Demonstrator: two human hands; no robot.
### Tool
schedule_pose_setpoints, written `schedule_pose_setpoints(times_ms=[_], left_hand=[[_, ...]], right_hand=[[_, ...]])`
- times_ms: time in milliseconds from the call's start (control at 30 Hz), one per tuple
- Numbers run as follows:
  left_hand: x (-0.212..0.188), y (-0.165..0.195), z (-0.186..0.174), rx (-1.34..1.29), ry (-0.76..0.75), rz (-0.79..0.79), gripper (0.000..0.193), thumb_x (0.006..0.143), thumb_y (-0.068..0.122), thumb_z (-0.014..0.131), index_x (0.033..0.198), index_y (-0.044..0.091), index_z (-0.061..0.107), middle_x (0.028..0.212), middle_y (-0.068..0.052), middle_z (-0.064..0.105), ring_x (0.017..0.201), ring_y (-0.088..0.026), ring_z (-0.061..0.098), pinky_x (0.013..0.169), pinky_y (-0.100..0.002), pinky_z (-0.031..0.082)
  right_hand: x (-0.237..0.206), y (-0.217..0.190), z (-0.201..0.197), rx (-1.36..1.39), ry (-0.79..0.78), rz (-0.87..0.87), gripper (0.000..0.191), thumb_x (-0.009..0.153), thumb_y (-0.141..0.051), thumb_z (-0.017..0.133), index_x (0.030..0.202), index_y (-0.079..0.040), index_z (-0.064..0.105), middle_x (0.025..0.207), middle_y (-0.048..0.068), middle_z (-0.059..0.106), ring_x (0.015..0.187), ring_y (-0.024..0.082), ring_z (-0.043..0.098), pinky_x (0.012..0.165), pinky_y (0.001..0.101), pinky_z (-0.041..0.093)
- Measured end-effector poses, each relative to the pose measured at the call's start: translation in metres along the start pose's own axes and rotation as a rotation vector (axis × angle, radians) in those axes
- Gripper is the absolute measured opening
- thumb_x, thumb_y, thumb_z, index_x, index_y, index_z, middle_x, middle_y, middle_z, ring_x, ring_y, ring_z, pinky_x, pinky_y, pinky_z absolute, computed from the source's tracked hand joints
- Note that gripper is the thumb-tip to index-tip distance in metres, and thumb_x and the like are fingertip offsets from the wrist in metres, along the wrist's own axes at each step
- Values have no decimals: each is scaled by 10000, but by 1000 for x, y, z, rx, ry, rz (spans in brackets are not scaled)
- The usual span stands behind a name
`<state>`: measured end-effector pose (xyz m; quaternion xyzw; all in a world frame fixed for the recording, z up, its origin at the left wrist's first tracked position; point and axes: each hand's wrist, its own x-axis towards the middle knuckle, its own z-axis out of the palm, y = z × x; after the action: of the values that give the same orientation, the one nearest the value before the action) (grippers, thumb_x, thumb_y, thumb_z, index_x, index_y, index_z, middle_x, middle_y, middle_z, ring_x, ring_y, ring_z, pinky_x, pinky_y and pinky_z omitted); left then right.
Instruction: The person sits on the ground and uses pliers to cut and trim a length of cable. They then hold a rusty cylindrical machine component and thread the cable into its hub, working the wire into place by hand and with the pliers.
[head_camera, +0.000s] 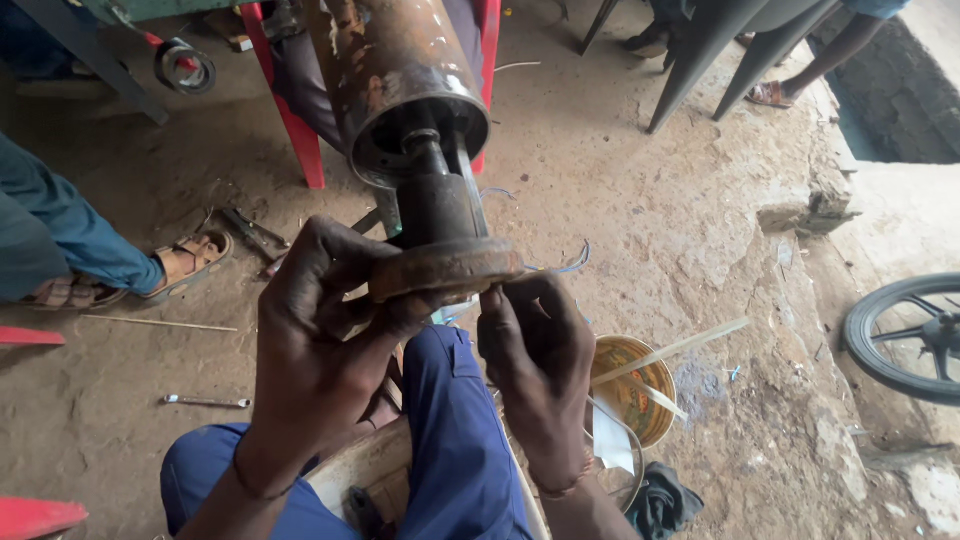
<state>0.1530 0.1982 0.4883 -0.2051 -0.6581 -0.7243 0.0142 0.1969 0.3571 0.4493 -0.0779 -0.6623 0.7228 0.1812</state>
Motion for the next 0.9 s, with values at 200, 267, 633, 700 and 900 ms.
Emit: schedule_pose_setpoints(times_ms=[200,267,633,700,900], left_hand=[[0,4,6,130,49,36,297,932,-13,774,1082,34,522,964,-43,725,905,-41,668,752,-190,543],[-1,6,10,161,47,55,286,933,-7,777,1073,28,531,961,-50,724,922,-52,679,772,-195,555],[-6,-15,19,209,74,157,284,916,-8,757,1113,12,554,1008,-63,710,995,-86,715,840,-224,589],[-4,-20,17,31,61,133,282,937,-4,740,1132,21,538,1016,-49,678,988,-65,684,829,-207,561],[5,-45,18,-3,175,134,314,968,52,762,1158,40,512,985,-21,640,893,-26,611,779,-179,511]], right_hand=[[-5,-7,-8,-363,55,-212,178,1006,-175,677,988,-1,644,723,-11,675,620,48,574,553,224,477],[-6,-3,-13,-247,8,-154,176,1000,-165,675,1015,7,638,767,-15,683,666,44,586,577,219,486],[8,20,-32,585,-225,443,302,1079,-328,536,954,-55,571,658,-71,368,527,40,284,446,219,201],[8,19,-42,843,-353,491,305,1106,-325,510,959,-60,546,644,-90,318,504,33,265,422,221,190],[11,38,-48,1501,-526,762,212,1069,-314,420,977,-132,476,665,-97,275,478,25,235,402,211,176]])
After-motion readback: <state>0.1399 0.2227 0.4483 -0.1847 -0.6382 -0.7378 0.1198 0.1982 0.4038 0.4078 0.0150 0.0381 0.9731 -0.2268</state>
